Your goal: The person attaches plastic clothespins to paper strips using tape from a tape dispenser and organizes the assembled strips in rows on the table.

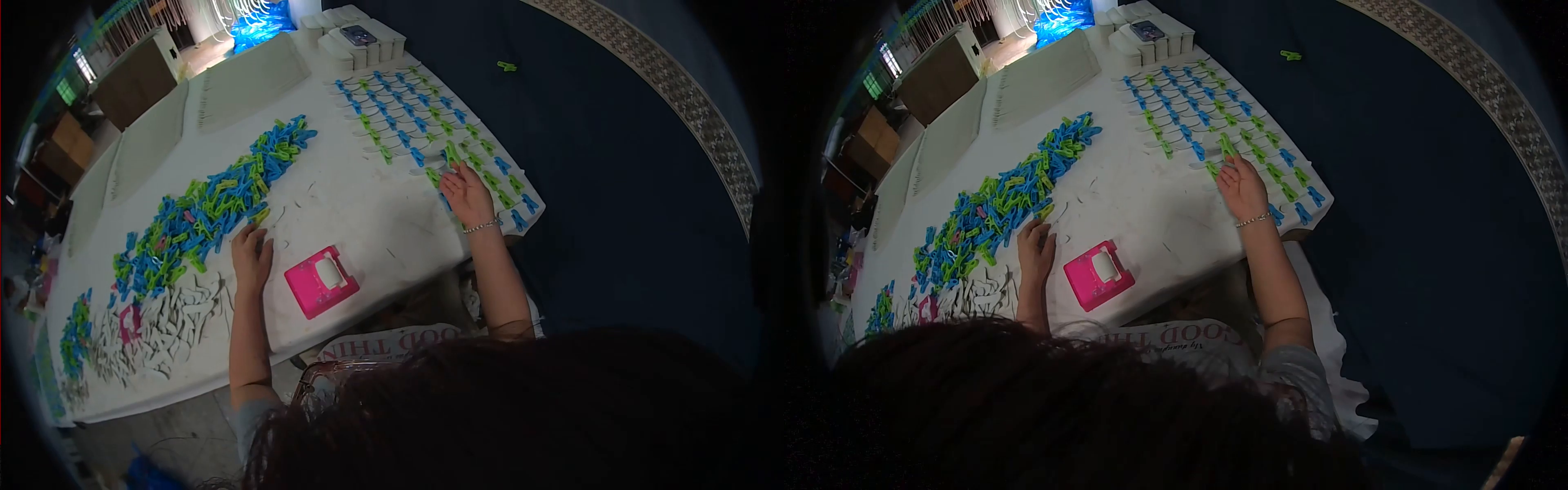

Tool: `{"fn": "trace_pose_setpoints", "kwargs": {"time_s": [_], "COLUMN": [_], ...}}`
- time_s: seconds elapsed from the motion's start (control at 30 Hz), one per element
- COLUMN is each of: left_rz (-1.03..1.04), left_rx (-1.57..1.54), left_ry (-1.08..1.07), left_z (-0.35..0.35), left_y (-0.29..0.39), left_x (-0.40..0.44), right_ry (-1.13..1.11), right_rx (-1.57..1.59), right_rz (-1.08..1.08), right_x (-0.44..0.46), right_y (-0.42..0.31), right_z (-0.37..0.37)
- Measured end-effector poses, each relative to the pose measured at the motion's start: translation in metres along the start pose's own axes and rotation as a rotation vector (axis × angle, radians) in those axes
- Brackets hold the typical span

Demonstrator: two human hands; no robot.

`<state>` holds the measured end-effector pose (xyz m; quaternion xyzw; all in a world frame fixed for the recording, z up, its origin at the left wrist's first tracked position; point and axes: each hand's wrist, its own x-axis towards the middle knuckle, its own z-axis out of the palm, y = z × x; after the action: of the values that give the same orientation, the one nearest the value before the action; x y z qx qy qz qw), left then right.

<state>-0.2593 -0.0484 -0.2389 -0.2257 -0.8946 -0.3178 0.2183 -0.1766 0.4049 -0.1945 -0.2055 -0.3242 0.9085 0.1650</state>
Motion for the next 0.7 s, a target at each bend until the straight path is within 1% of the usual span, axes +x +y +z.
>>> {"fn": "trace_pose_setpoints", "kwargs": {"time_s": [0.17, 0.2, 0.27, 0.33, 0.5, 0.7], "left_rz": [0.000, 0.003, 0.004, -0.036, -0.021, -0.002], "left_rx": [-0.027, -0.037, -0.048, -0.057, -0.057, -0.050], "left_ry": [0.012, 0.016, 0.021, -0.027, -0.007, 0.011], "left_z": [0.000, 0.000, 0.000, -0.001, 0.001, 0.000], "left_y": [-0.002, -0.002, -0.002, -0.002, -0.003, -0.002], "left_x": [0.002, 0.002, 0.002, 0.002, 0.002, 0.002], "right_ry": [0.082, 0.082, 0.008, 0.016, 0.049, 0.048], "right_rx": [-0.058, -0.062, -0.069, -0.056, -0.033, -0.051], "right_rz": [-0.026, -0.026, -0.048, -0.039, -0.021, -0.023], "right_x": [0.007, 0.009, 0.016, 0.019, 0.014, -0.013], "right_y": [0.005, 0.006, 0.008, 0.009, 0.008, 0.001], "right_z": [-0.001, -0.002, -0.010, -0.012, -0.003, 0.010]}}
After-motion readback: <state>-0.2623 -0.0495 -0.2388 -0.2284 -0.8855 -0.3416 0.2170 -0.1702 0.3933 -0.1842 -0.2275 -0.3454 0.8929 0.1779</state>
